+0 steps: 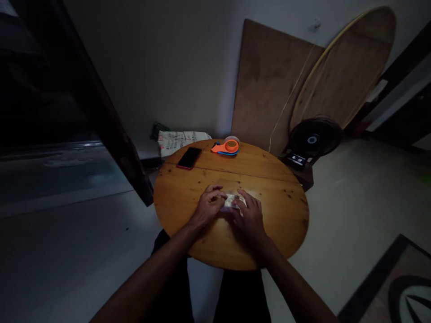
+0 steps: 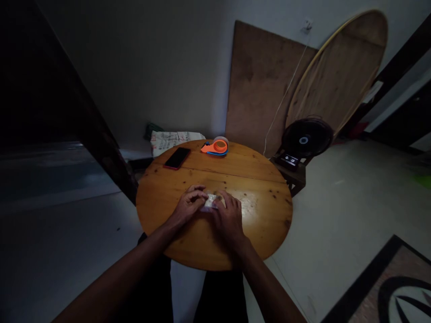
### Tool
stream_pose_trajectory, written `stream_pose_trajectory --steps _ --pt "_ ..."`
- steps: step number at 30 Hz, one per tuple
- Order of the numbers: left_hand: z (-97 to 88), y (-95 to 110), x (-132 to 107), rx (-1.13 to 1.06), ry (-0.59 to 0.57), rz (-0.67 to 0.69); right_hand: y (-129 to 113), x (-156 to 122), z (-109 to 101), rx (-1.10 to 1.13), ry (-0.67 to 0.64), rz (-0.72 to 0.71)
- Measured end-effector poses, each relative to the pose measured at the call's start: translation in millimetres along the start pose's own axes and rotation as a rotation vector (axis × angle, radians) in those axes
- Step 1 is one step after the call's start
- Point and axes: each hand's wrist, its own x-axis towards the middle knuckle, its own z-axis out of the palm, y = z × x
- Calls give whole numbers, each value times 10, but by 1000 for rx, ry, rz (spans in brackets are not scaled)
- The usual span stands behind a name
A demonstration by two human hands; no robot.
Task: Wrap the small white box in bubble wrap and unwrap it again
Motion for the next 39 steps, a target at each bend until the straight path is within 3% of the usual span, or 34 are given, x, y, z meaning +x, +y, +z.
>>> stream_pose_trajectory --steps 10,15,21,23,26,30,39 --pt "6 -14 -5 31 -15 18 26 -12 1 95 8 72" --pt "11 -10 -1 41 -14 16 27 6 -3 19 -67 4" --pt "8 -7 7 -8 -27 14 -7 12 -3 47 -14 -12" --pt "-10 -21 22 -81 4 -23 2 6 -22 138 51 35" --pt "-47 -104 54 -187 146 -133 45 -6 -51 244 146 193" --pt "-90 -277 88 -243 252 -310 116 -21 -42 274 167 360" --pt "-144 -389 144 -196 338 -302 224 -51 114 362 123 546"
